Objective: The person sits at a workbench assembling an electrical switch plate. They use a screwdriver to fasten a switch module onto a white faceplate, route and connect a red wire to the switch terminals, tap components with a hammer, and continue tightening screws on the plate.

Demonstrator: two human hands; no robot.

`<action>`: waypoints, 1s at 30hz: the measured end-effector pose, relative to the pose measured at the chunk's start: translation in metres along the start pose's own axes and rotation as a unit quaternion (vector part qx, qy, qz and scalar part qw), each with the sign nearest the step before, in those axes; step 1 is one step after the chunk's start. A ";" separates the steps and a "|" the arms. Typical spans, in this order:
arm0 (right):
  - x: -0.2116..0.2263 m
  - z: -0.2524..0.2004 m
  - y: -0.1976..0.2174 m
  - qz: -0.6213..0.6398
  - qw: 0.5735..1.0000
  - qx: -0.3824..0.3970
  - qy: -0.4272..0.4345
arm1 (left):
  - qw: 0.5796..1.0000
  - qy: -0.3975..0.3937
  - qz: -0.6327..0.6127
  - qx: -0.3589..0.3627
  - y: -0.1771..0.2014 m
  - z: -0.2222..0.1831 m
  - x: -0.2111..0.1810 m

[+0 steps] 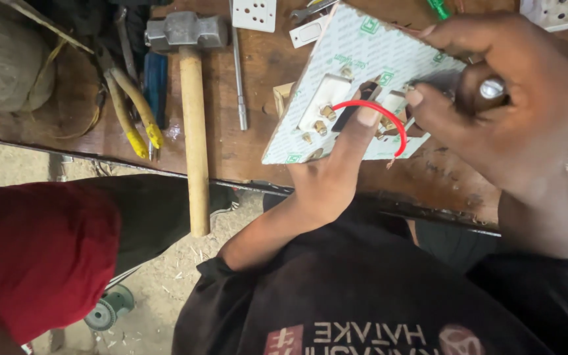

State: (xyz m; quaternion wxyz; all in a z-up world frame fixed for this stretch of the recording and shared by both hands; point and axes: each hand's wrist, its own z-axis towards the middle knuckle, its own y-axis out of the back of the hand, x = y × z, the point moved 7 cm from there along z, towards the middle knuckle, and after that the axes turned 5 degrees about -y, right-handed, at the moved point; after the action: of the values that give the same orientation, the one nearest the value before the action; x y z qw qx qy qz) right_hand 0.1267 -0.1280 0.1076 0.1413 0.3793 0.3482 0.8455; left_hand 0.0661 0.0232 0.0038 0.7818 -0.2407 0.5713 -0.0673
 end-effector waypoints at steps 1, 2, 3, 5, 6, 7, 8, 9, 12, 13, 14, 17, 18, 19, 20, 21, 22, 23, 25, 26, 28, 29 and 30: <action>0.003 0.005 0.000 0.014 1.000 0.007 -0.012 | 1.000 0.001 0.012 -0.001 0.002 -0.001 0.003; 0.005 0.009 -0.001 0.028 0.999 0.015 -0.023 | 1.000 0.001 0.024 -0.001 0.004 -0.002 0.006; 0.006 0.010 0.000 0.028 0.999 0.014 -0.025 | 1.000 0.003 0.024 0.000 0.006 -0.002 0.007; 0.007 0.013 0.000 0.033 0.999 0.022 -0.037 | 0.995 -0.034 0.097 0.014 0.010 0.000 0.003; 0.007 0.011 0.001 0.033 0.998 0.023 -0.038 | 0.995 -0.034 0.096 0.014 0.011 0.001 0.002; 0.006 0.009 0.000 0.032 0.998 0.026 -0.043 | 0.962 -0.128 0.234 0.064 0.004 0.000 -0.011; 0.005 0.008 -0.001 0.032 0.998 0.029 -0.048 | 0.898 -0.218 0.364 0.113 -0.006 -0.003 -0.021; 0.003 0.005 -0.001 0.032 0.998 0.029 -0.048 | 0.898 -0.218 0.364 0.113 -0.009 -0.003 -0.022; -0.019 -0.013 -0.002 0.037 0.997 0.029 -0.055 | 0.999 0.031 0.005 0.003 0.005 0.003 0.003; -0.038 -0.024 -0.003 0.036 0.998 0.018 -0.057 | 0.999 0.029 -0.007 0.015 0.002 0.005 0.003; -0.056 -0.035 -0.005 0.036 0.998 0.006 -0.059 | 0.999 0.026 -0.019 0.027 -0.001 0.006 0.002; -0.039 -0.030 0.004 0.015 0.999 -0.005 -0.048 | 0.999 -0.032 -0.020 0.030 -0.009 0.002 -0.005; -0.034 -0.029 0.003 0.015 0.999 -0.005 -0.045 | 0.999 -0.035 -0.020 0.029 -0.007 0.003 -0.007; -0.030 -0.028 0.005 0.009 0.999 -0.011 -0.042 | 0.998 -0.017 -0.025 0.049 -0.009 0.004 -0.007; -0.024 -0.028 0.006 0.003 0.999 -0.018 -0.038 | 0.997 0.001 -0.029 0.069 -0.011 0.004 -0.007; -0.025 -0.029 0.002 0.003 0.999 -0.017 -0.033 | 0.997 -0.004 -0.029 0.067 -0.011 0.003 -0.006; -0.027 -0.031 0.003 0.000 0.998 -0.052 -0.040 | 0.998 -0.035 -0.008 0.059 -0.011 0.002 -0.008; -0.030 -0.033 0.004 0.003 0.995 -0.086 -0.050 | 0.996 -0.066 0.013 0.053 -0.012 0.002 -0.011; -0.011 -0.028 0.007 -0.030 0.995 -0.098 -0.006 | 0.992 -0.088 0.068 0.064 -0.010 0.000 -0.017; 0.001 -0.028 0.008 -0.061 0.991 -0.111 0.034 | 0.984 -0.105 0.124 0.077 -0.010 -0.003 -0.020; 0.003 -0.041 0.003 -0.085 0.988 -0.109 0.064 | 0.987 -0.092 0.089 0.098 -0.012 -0.005 -0.018; 0.005 -0.049 0.001 -0.110 0.984 -0.106 0.096 | 0.988 -0.080 0.048 0.120 -0.015 -0.006 -0.016; 0.008 -0.049 0.001 -0.112 0.984 -0.106 0.093 | 0.988 -0.077 0.047 0.123 -0.018 -0.004 -0.017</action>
State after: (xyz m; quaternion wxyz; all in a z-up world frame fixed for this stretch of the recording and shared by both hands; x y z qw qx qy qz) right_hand 0.0848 -0.1482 0.0894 0.2417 0.2409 0.3081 0.8880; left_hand 0.0601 0.0126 0.0260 0.8494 -0.1200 0.5074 -0.0814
